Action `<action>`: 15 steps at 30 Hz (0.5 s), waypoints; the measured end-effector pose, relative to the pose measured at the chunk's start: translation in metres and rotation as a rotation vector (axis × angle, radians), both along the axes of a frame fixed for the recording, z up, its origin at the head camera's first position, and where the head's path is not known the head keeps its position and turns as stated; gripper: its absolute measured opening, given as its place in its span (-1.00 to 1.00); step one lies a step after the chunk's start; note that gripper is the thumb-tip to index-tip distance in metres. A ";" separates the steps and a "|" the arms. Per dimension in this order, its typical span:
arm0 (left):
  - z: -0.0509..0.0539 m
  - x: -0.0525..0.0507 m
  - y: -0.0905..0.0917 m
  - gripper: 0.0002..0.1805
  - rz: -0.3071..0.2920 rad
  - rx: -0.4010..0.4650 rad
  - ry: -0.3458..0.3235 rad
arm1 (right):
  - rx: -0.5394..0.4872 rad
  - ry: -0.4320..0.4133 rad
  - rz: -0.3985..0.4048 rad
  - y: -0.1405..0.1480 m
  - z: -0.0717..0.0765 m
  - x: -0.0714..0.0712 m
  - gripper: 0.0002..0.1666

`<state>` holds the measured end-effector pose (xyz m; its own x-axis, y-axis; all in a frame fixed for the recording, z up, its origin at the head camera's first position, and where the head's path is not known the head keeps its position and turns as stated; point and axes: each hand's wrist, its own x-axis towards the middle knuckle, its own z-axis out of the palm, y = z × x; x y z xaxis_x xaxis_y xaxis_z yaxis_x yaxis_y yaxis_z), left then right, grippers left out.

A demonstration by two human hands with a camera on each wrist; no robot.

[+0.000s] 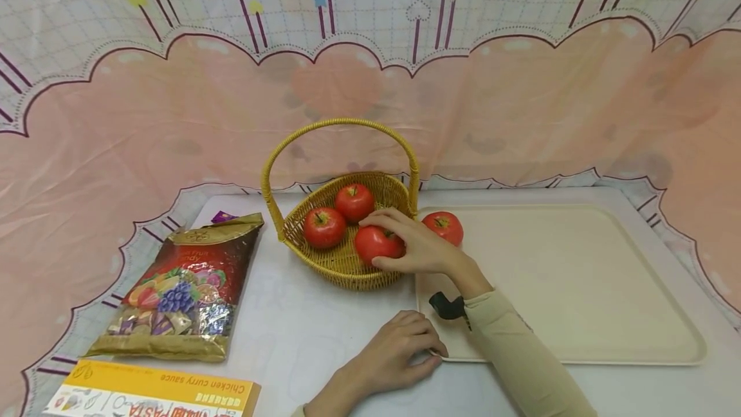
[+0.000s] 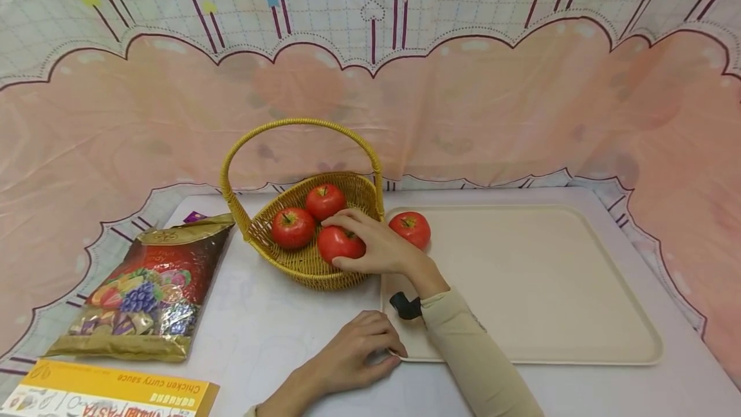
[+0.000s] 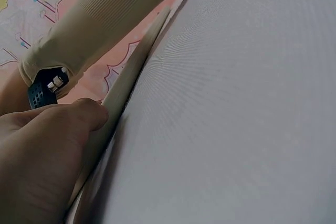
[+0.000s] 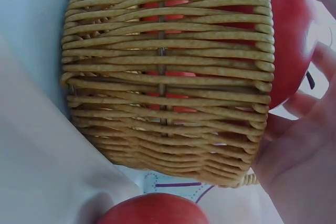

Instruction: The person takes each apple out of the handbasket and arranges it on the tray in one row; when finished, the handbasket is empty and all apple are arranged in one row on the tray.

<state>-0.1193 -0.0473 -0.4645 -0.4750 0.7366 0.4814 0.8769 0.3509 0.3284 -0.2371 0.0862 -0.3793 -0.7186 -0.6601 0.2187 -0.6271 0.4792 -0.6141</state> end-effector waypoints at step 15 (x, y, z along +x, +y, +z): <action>-0.003 -0.001 0.000 -0.92 0.002 -0.006 -0.003 | -0.074 0.020 -0.032 0.014 0.004 0.000 -0.32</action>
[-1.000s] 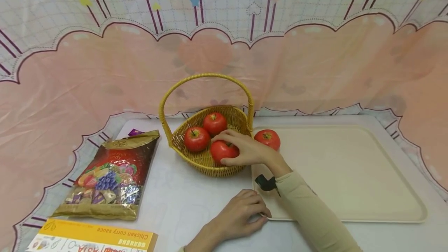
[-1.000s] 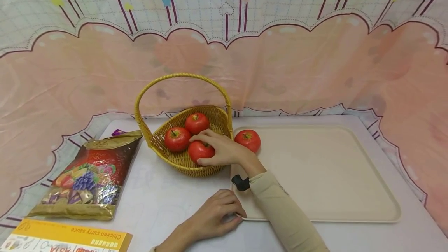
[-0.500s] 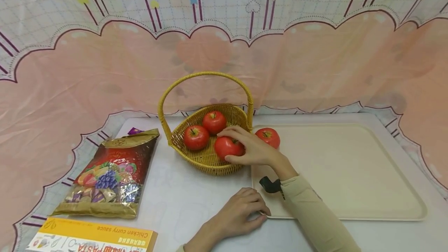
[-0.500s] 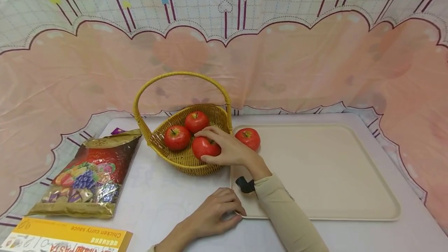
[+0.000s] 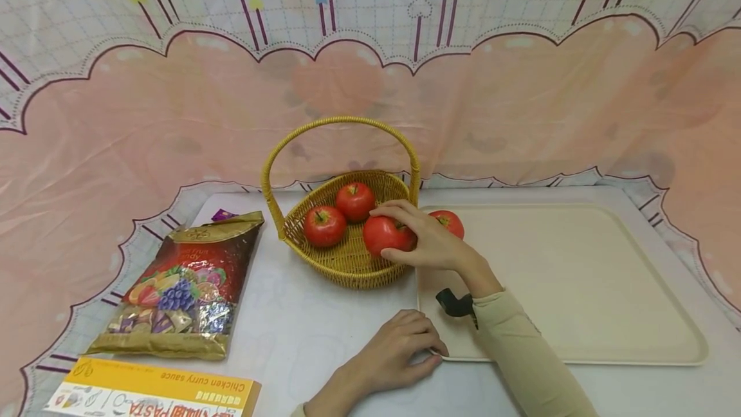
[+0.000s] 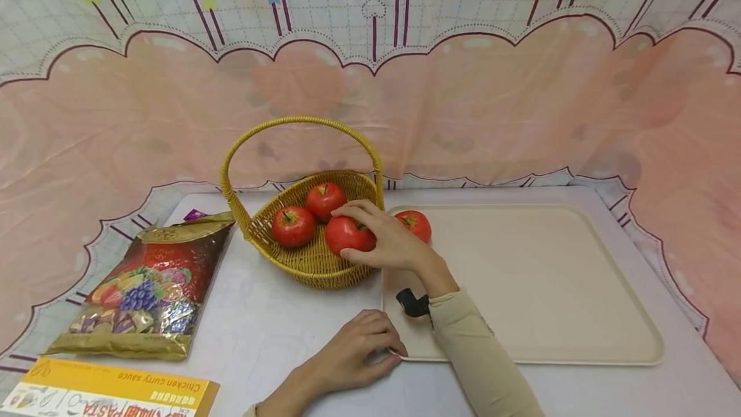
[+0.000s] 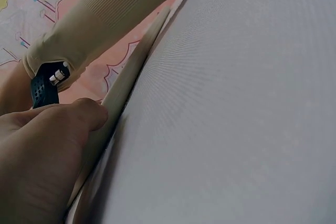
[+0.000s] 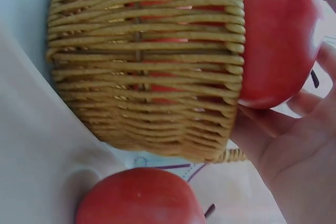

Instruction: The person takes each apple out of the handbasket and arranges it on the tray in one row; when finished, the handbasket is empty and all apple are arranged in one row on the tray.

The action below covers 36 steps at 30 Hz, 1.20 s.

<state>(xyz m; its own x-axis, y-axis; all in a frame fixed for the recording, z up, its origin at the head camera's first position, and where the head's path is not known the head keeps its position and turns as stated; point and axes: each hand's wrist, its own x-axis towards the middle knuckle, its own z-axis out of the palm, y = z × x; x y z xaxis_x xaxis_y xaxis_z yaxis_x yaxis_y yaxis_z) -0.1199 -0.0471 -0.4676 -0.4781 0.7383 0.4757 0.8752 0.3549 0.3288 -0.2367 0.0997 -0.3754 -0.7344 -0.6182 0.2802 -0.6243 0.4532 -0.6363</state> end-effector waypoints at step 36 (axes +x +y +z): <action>0.001 0.001 0.000 -0.92 0.006 -0.006 -0.017 | -0.048 0.094 -0.069 0.037 0.011 0.006 -0.30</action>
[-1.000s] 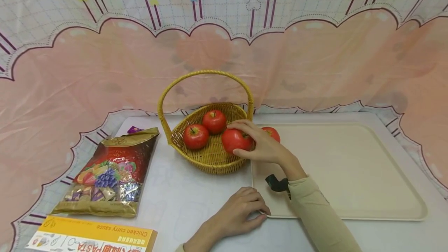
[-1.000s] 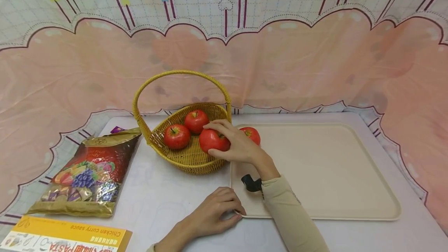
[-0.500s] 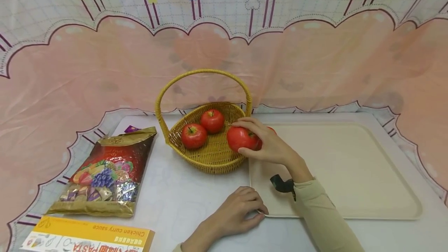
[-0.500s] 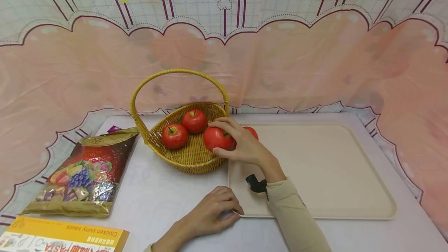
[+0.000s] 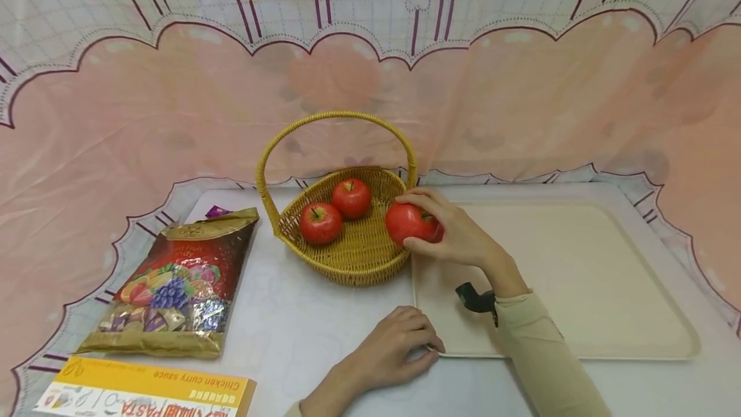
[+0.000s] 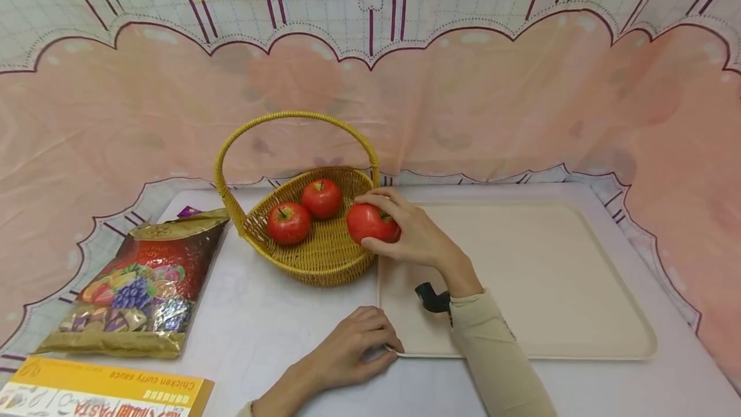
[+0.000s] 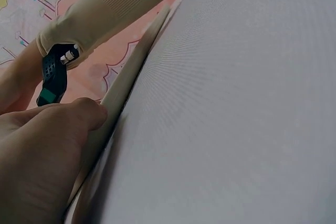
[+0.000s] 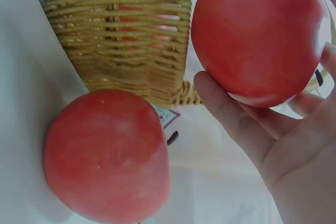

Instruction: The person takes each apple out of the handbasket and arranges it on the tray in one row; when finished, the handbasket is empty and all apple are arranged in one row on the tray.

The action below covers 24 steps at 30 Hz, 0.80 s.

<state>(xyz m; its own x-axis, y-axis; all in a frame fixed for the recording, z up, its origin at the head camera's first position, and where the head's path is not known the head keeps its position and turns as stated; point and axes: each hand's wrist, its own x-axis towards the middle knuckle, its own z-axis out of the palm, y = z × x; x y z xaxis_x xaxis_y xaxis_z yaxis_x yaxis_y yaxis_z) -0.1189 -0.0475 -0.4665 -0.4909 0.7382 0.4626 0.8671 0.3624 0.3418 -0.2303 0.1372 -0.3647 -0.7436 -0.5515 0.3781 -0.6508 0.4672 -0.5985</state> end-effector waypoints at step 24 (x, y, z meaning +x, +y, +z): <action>0.001 0.000 0.000 -0.93 0.000 -0.007 -0.024 | 0.024 -0.047 -0.122 0.026 -0.001 -0.008 -0.31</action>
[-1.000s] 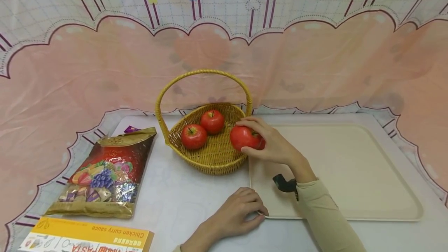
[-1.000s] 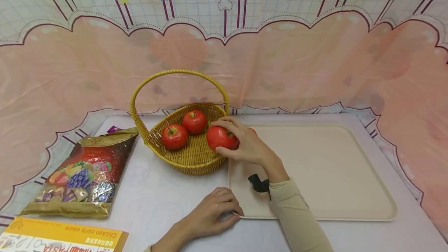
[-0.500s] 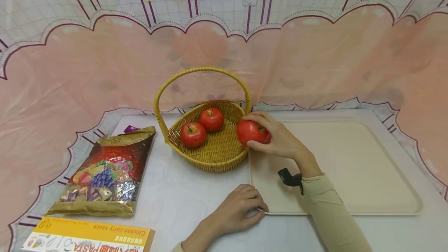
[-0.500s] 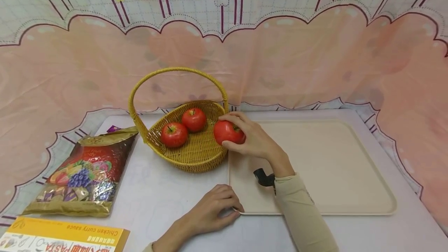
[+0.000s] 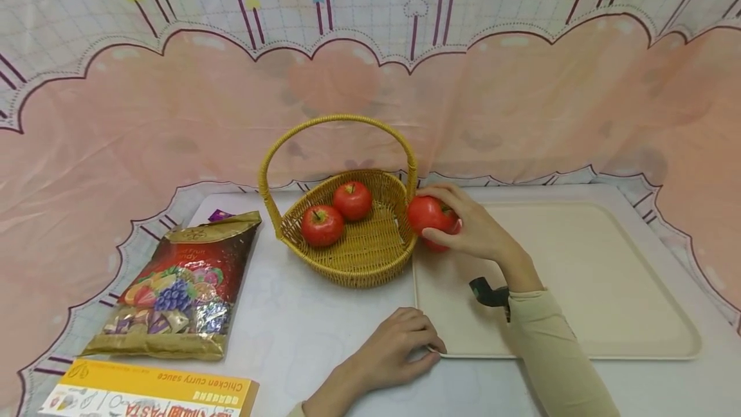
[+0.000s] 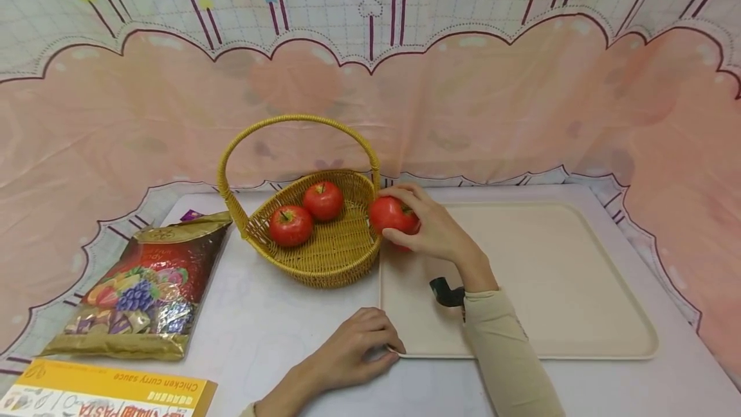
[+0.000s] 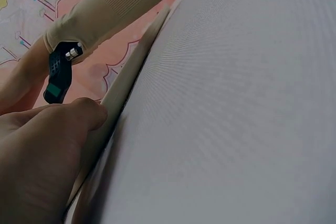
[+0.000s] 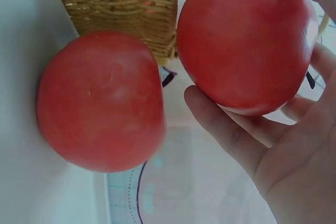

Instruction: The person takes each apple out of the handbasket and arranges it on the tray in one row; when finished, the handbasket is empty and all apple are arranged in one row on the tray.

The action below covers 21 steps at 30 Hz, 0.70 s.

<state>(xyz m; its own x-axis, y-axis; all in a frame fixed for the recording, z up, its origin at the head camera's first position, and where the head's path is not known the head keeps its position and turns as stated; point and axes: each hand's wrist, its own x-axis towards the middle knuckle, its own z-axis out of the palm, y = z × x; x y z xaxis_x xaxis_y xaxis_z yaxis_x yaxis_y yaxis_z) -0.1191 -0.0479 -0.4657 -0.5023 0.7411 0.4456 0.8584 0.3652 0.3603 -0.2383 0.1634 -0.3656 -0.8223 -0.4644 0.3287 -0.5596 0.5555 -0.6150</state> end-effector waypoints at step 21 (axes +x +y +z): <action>0.000 0.001 -0.001 -0.93 0.000 -0.009 -0.004 | 0.046 -0.112 -0.065 0.023 0.005 0.001 -0.33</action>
<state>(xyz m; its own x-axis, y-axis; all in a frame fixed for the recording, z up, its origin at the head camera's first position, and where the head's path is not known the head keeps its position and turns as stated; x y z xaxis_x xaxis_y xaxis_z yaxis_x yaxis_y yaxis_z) -0.1182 -0.0485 -0.4655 -0.5041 0.7451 0.4367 0.8570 0.3687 0.3601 -0.2376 0.1869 -0.3606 -0.8815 -0.4215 0.2126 -0.4507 0.6176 -0.6445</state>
